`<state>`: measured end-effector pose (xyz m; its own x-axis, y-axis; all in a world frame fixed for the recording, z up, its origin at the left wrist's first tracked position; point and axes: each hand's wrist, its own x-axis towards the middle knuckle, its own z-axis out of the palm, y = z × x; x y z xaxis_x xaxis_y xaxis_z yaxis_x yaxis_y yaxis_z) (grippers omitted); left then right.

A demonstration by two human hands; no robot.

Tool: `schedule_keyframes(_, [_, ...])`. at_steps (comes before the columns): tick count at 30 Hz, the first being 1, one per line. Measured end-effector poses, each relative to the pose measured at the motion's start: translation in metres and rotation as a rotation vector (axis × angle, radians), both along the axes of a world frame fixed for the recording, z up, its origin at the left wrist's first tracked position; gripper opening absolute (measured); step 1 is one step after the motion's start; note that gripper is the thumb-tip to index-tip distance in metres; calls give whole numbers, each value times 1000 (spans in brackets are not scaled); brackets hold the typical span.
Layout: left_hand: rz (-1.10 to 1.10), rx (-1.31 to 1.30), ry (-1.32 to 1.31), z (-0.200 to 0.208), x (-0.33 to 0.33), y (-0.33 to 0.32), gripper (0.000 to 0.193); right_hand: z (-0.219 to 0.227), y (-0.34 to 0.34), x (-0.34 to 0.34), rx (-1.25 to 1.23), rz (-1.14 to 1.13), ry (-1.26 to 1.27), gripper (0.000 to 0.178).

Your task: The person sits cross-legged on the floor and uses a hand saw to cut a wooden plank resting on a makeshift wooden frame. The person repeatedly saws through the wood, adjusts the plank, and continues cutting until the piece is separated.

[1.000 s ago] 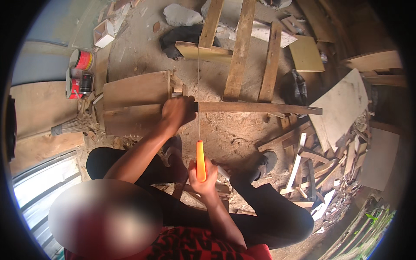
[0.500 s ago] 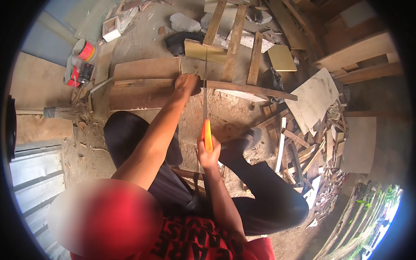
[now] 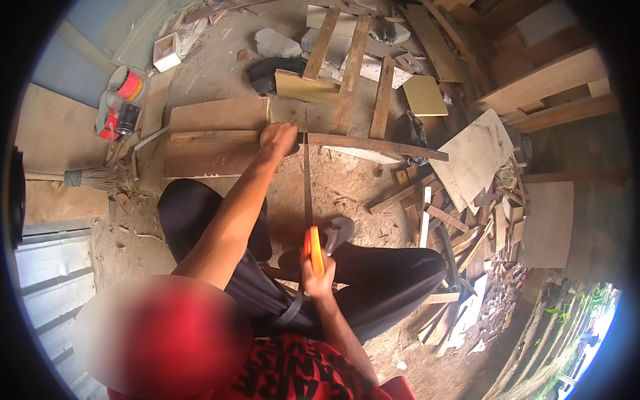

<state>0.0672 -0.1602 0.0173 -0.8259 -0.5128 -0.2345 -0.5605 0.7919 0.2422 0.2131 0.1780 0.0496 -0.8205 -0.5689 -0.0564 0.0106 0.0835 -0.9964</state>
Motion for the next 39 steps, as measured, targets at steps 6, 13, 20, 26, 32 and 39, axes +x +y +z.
schedule_keyframes(6, [41,25,74,-9,7,-3,25,15,-62,-42,-59,-46,-189,10])
schedule_keyframes(13, [-46,-81,41,-13,5,-7,20,18,-46,-20,13,-55,-14,8])
schedule_keyframes(20, [-86,-122,-24,5,9,2,19,11,-45,-23,-81,-135,-243,18])
schedule_keyframes(26, [-59,-41,-1,4,0,4,14,4,-106,-79,15,-82,-75,21])
schedule_keyframes(32, [-105,-140,-68,5,6,7,18,6,-5,1,-22,-28,-127,18])
schedule_keyframes(39, [-63,-41,-24,-12,4,6,12,-1,-113,-83,12,-74,-120,17])
